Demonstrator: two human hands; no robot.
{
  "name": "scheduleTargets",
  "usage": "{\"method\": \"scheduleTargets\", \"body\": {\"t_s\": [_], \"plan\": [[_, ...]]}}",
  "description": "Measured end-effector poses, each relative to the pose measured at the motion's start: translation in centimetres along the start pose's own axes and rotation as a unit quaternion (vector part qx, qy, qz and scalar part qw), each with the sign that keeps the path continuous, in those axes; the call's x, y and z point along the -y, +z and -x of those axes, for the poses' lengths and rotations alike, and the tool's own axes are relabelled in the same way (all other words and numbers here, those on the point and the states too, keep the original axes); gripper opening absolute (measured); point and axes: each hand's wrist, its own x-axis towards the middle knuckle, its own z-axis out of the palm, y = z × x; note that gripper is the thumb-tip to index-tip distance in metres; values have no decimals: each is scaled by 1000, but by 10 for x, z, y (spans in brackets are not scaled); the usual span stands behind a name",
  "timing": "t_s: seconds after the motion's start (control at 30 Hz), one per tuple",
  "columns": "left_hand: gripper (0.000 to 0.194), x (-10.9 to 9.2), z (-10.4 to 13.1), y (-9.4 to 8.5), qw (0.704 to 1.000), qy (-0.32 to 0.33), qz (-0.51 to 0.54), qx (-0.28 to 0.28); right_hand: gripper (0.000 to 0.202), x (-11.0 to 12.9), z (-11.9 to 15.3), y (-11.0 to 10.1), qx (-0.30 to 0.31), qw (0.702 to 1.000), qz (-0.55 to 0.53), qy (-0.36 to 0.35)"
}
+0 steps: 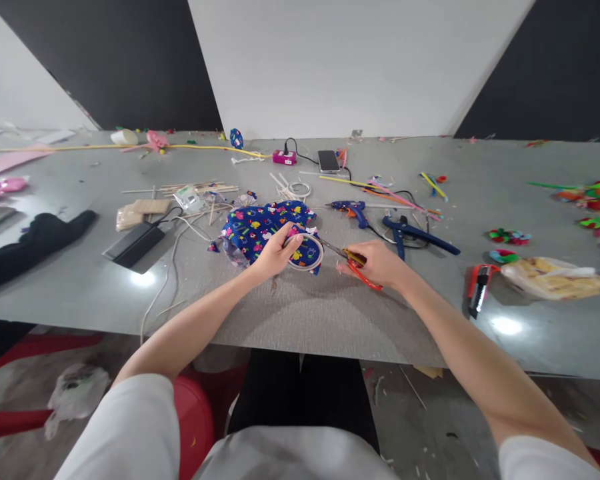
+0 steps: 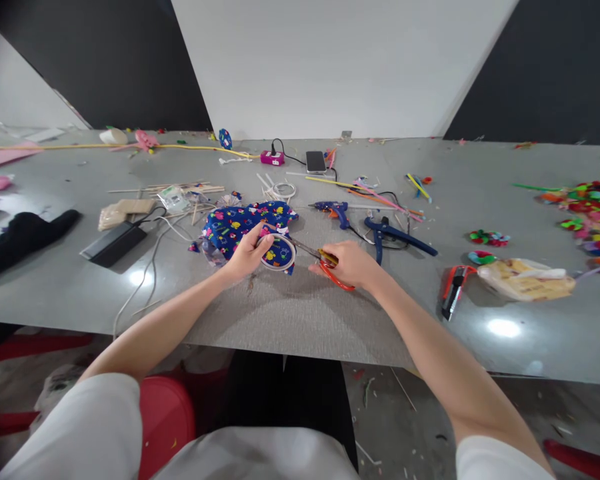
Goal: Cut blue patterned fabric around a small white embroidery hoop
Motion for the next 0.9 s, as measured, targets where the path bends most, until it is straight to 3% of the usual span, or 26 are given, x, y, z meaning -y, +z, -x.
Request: {"method": "scheduleTargets", "body": {"t_s": [0.47,0.9], "plan": [[50,3,0,0,999,-8,-32,-7,56,-1,2,2,-27,999,15,-21],[53,4,-3,-1,999,-19,-11,-23,59,-6,2,4,-72,988,133,-31]]}}
